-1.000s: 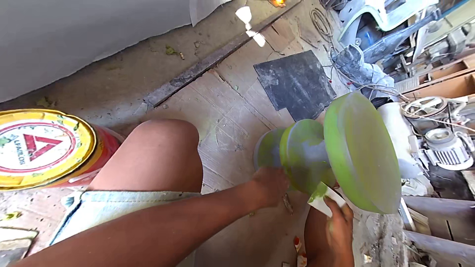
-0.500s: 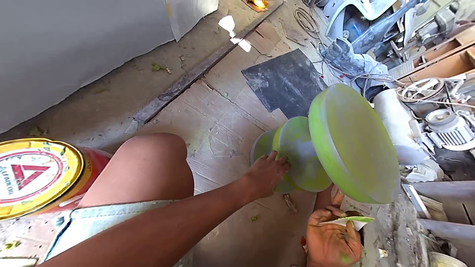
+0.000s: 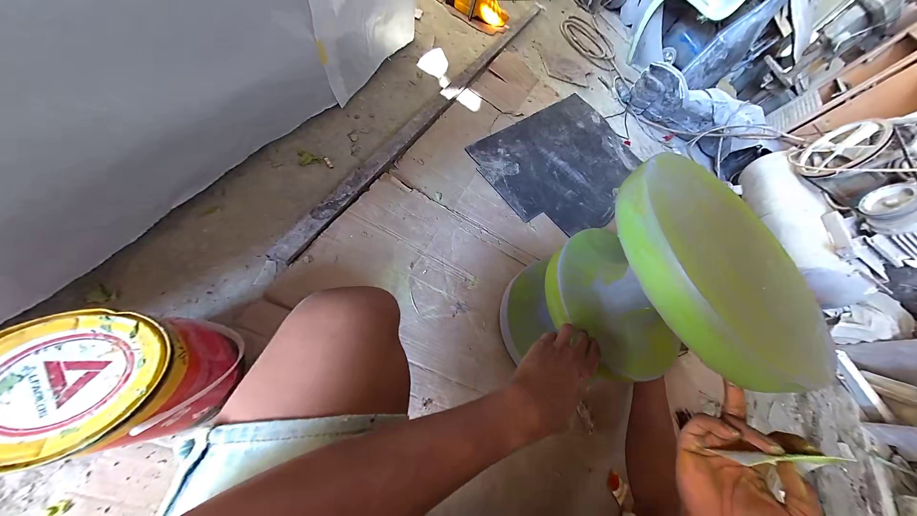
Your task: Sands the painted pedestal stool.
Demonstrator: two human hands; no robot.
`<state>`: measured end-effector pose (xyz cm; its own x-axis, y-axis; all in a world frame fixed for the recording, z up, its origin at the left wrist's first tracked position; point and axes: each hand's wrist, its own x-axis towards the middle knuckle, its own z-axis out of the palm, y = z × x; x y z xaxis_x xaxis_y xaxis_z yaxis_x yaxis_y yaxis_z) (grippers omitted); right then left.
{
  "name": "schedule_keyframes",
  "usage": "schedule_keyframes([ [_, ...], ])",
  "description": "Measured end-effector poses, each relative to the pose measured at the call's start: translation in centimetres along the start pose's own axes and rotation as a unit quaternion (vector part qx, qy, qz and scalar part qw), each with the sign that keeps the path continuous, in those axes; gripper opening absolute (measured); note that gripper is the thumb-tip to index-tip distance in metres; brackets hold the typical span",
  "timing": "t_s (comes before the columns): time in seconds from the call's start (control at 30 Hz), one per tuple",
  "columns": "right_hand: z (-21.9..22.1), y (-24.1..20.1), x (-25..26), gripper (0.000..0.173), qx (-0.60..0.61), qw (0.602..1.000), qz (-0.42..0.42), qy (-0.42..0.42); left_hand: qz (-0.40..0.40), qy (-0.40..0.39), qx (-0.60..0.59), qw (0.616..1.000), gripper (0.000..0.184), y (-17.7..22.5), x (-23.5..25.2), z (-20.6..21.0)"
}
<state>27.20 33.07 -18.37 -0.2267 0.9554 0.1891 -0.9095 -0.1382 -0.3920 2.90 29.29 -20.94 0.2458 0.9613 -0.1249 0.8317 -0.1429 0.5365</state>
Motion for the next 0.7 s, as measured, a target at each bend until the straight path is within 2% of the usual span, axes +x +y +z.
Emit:
schedule_keyframes([
  [0.17, -0.4, -3.1, 1.7, 0.018, -0.056, 0.997, -0.053, 0.015, 0.046, -0.014, -0.009, 0.999, 0.096, 2.3, 1.1, 1.1],
  [0.3, -2.1, -4.6, 0.8, 0.015, -0.056, 0.998, -0.019, 0.001, 0.060, -0.020, -0.004, 0.998, 0.085, 3.0, 1.4, 2.3],
  [0.37, -2.4, -4.8, -0.4, 0.020, -0.063, 0.998, 0.001, 0.012, 0.061, -0.020, -0.003, 0.998, 0.079, 3.1, 1.2, 2.6],
  [0.43, -2.7, -4.8, -1.3, 0.033, -0.063, 0.998, 0.015, 0.007, 0.058, -0.031, -0.005, 0.998, 0.079, 3.1, 1.0, 2.6],
  [0.53, -2.8, -3.8, -2.0, 0.033, -0.073, 0.997, 0.000, -0.008, 0.058, -0.037, -0.013, 0.998, 0.081, 2.6, 0.5, 2.7],
  [0.6, -3.5, -3.0, -2.6, 0.040, -0.080, 0.997, -0.005, -0.004, 0.057, -0.039, -0.026, 0.997, 0.084, 2.4, 0.1, 2.8],
  [0.67, -4.3, -2.4, -3.9, 0.044, -0.100, 0.994, -0.001, 0.052, 0.048, -0.041, -0.033, 0.997, 0.090, 2.2, -0.5, 2.6],
  [0.7, -4.6, -1.7, -4.6, 0.035, -0.161, 0.978, -0.024, 0.131, 0.039, -0.042, -0.032, 0.998, 0.090, 1.9, -0.9, 2.2],
])
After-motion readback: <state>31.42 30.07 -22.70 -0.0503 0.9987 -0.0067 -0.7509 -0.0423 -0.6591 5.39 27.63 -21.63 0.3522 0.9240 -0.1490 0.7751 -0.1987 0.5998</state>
